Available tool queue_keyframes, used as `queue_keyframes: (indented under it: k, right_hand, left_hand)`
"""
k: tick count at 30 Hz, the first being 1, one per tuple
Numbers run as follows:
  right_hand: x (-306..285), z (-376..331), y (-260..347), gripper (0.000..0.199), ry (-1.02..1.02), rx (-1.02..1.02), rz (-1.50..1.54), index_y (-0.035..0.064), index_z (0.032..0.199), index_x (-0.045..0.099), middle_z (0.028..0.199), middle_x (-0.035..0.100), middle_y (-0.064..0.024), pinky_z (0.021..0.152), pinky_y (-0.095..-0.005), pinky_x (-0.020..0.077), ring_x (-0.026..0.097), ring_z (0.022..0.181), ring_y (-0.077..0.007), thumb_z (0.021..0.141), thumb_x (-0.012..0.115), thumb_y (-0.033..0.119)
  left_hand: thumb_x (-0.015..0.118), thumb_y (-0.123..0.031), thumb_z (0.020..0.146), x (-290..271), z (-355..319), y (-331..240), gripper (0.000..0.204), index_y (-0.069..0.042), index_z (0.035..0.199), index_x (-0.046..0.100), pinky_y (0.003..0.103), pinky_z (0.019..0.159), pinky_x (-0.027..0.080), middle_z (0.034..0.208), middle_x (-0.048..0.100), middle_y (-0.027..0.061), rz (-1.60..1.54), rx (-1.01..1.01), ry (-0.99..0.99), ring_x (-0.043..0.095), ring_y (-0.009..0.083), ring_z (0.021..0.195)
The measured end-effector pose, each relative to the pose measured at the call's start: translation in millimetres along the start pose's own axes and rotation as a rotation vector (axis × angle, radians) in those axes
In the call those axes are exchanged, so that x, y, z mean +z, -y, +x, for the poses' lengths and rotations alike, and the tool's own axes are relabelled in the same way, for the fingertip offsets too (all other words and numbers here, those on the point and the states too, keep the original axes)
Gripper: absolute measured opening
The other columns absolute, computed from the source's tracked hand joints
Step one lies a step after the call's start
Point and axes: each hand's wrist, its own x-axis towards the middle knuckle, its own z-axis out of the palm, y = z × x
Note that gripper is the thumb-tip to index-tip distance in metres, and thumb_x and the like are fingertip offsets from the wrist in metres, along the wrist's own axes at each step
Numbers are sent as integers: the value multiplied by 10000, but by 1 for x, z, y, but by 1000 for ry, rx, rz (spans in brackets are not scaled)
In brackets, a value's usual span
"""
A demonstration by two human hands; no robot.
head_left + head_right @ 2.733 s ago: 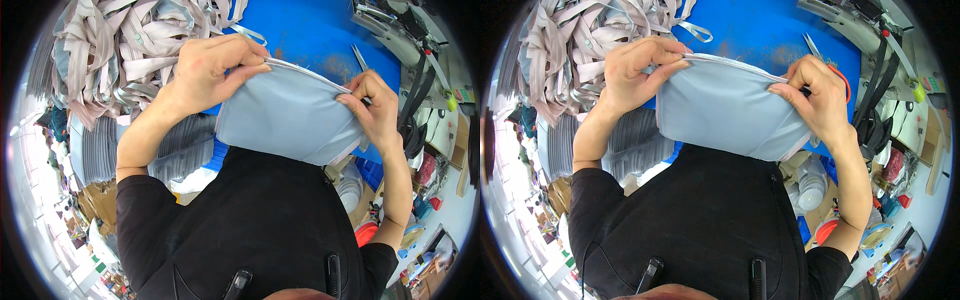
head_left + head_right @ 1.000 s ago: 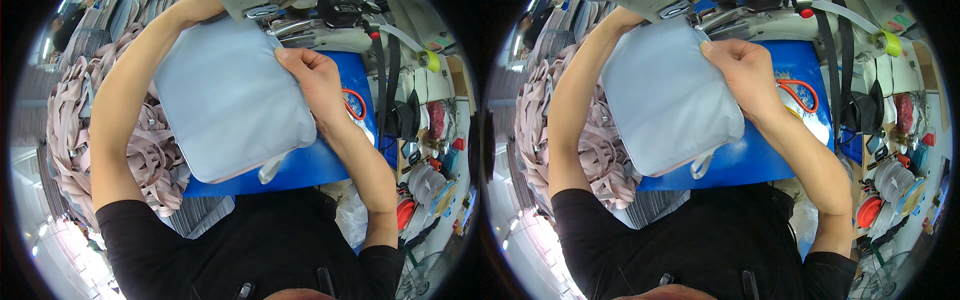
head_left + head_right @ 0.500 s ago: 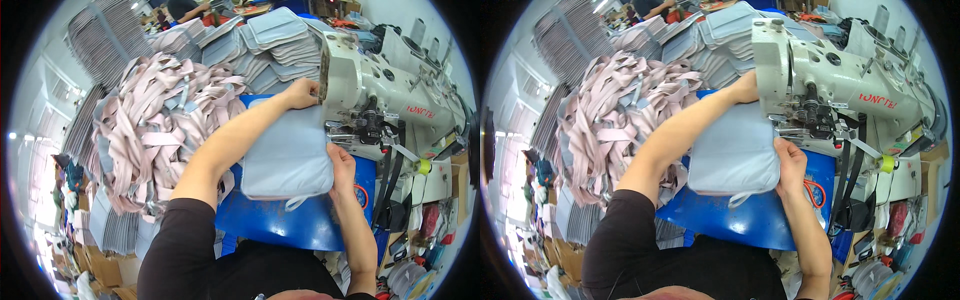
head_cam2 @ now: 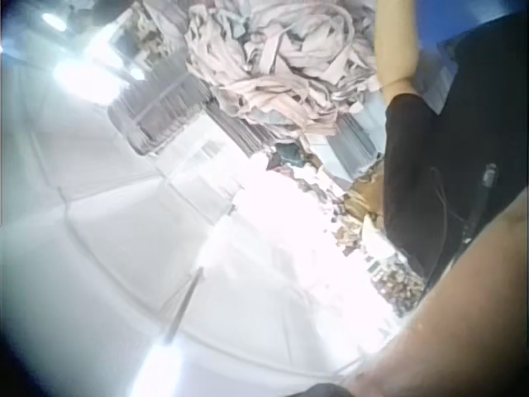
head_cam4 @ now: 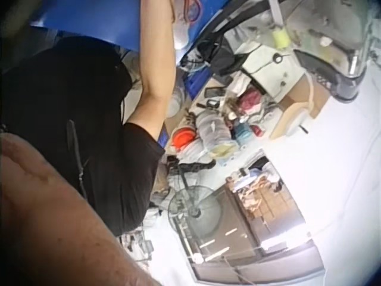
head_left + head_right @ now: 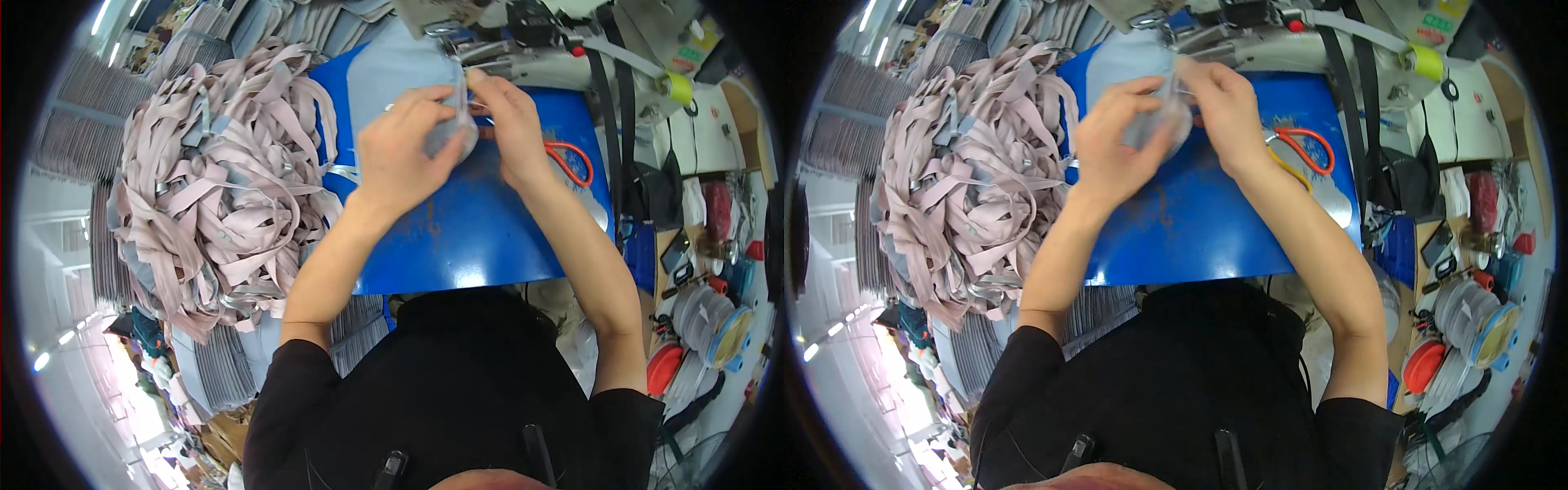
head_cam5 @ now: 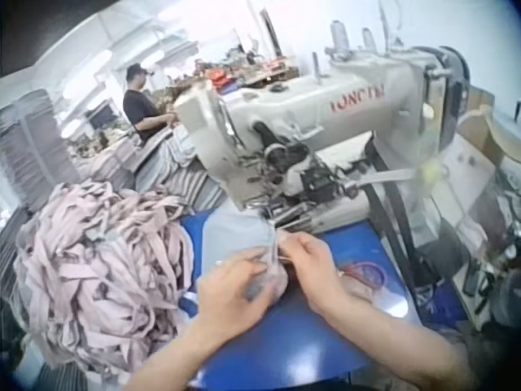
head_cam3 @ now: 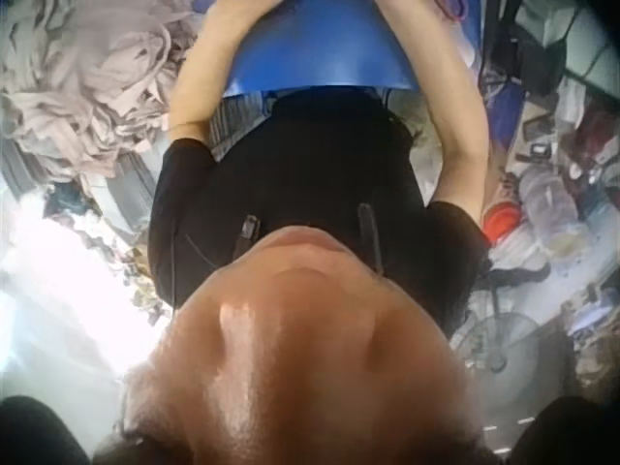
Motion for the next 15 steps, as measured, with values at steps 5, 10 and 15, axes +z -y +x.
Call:
queue_keyframes:
  k: [5,10,15]
  right_hand:
    - [-15,-8,-15,482,-84,-153,-300,13,1060,672,924,646,-87,749,-328,500,602,853,-166,814,842,390]
    - [-5,-12,-7,444,-148,-268,-557,12,1045,667,922,655,-110,745,-334,519,632,849,-210,773,825,326]
    - [-21,-16,-22,285,-40,-100,-248,-16,998,719,815,696,-65,642,-281,526,644,703,-137,847,784,217]
  left_hand:
    - [827,-64,789,8,8,19,219,-25,955,689,318,785,581,1101,758,109,-248,-114,-7,740,227,927]
    - [768,-3,844,1,14,27,130,-21,961,714,299,777,570,1007,782,96,-223,-89,-95,736,191,918]
    - [748,-4,740,5,18,18,174,-76,884,682,339,791,520,1011,775,29,121,386,26,730,218,894]
